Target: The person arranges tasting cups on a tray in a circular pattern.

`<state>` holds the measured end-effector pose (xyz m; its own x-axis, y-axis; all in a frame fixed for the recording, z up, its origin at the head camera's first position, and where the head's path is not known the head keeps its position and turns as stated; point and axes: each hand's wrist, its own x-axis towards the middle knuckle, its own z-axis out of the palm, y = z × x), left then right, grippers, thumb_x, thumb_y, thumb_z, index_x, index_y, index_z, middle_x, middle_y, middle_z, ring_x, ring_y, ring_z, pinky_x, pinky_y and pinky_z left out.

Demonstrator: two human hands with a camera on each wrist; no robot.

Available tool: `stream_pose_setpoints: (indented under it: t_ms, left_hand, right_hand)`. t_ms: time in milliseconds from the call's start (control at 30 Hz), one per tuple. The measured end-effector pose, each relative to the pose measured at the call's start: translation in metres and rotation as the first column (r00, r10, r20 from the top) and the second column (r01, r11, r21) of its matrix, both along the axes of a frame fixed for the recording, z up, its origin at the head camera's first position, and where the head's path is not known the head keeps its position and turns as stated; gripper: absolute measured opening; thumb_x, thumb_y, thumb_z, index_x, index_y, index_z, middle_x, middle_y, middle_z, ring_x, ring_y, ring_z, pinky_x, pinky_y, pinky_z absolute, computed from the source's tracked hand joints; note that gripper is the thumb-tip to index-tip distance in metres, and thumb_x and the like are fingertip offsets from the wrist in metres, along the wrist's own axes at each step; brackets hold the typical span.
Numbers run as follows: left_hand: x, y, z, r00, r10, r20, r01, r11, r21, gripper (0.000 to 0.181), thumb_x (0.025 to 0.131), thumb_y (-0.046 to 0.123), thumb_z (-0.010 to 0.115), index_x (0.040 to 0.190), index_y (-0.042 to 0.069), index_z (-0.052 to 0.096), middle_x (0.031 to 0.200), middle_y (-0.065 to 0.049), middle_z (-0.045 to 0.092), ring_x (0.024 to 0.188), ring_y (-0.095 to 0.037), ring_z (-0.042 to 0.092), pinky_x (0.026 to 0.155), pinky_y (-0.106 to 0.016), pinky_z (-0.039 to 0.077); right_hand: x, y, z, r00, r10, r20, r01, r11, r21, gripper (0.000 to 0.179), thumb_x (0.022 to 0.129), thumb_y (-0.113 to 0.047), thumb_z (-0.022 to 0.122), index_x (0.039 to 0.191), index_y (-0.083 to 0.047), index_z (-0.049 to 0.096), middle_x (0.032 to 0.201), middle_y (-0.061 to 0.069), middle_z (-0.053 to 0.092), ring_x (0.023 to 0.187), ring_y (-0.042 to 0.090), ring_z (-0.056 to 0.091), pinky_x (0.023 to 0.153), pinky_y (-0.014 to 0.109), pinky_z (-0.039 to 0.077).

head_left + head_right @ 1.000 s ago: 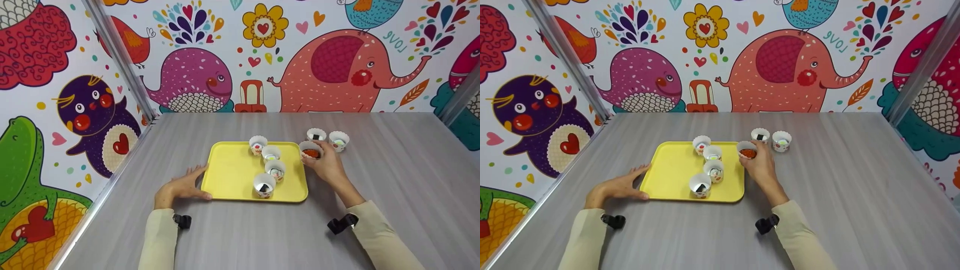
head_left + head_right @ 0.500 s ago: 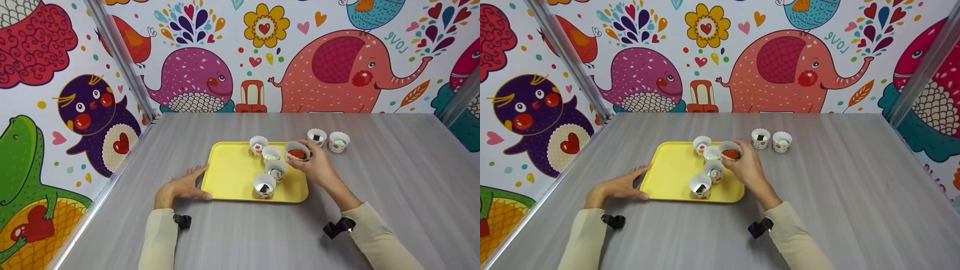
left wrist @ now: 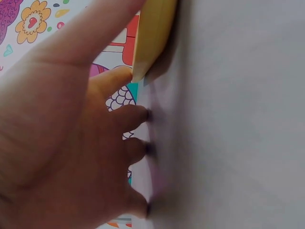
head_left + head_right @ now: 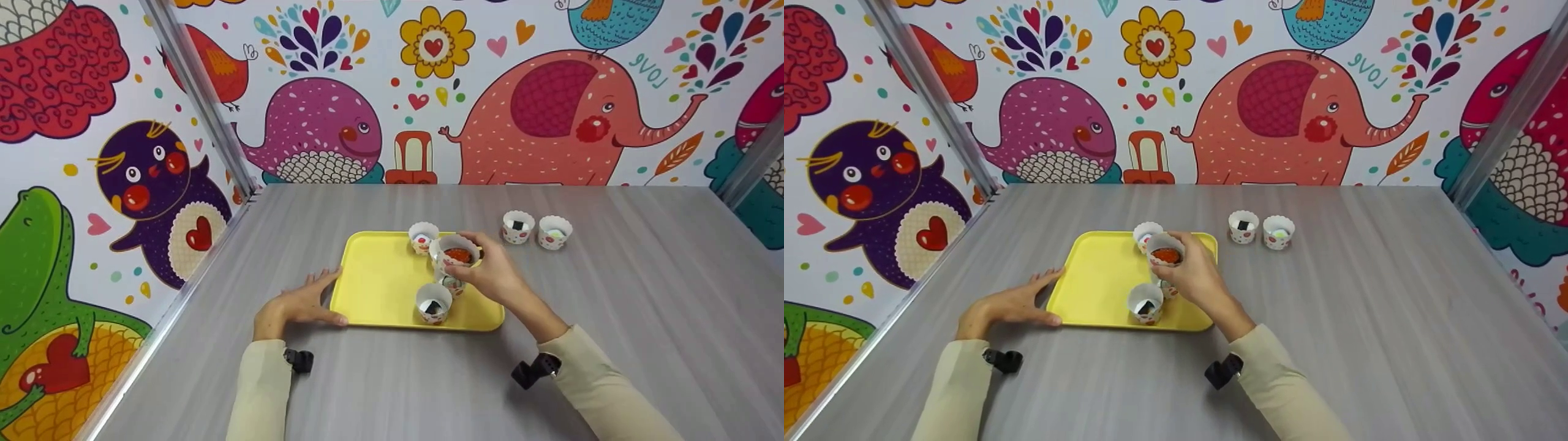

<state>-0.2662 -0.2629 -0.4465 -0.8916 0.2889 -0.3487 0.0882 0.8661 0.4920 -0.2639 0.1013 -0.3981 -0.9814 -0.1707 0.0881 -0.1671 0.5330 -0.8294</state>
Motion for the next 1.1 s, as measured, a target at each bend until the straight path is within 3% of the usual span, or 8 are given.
stream_pose_setpoints:
  t_ms: [433,800,1100]
  left_hand:
    - [0.001,0.000,-0.001,1.000,0.021,0.004,-0.021,1.000,0.003,0.121,0.072,0.061,0.082,0.163,0.023,0.013,0.169,-0.019,0.005,0.155,-0.047,-0.001,0.107,-0.085,-0.001]
    - [0.002,0.001,0.001,1.000,0.020,0.013,-0.020,1.000,0.013,0.118,0.073,0.058,0.082,0.163,0.023,0.013,0.169,-0.018,0.003,0.155,-0.045,-0.003,0.108,-0.084,-0.003]
    - [0.002,0.001,0.000,1.000,0.021,0.001,-0.022,1.000,0.015,0.118,0.073,0.058,0.083,0.163,0.023,0.014,0.169,-0.017,0.004,0.155,-0.045,-0.003,0.108,-0.084,-0.004]
  right_hand:
    - [-0.001,-0.033,-0.001,0.995,0.098,0.018,-0.099,0.994,0.039,0.070,0.083,-0.021,0.083,0.144,-0.009,0.051,0.141,0.011,0.059,0.122,0.026,0.061,0.106,0.046,0.051]
    - [-0.010,-0.059,-0.003,0.979,0.192,-0.071,-0.180,0.972,0.149,0.059,0.080,-0.020,0.085,0.132,-0.006,0.059,0.125,0.011,0.063,0.113,0.025,0.062,0.100,0.043,0.055]
    - [-0.014,-0.070,-0.008,0.983,0.186,-0.012,-0.180,0.964,0.193,0.056,0.081,-0.018,0.084,0.130,-0.009,0.058,0.124,0.008,0.062,0.113,0.024,0.062,0.100,0.043,0.055]
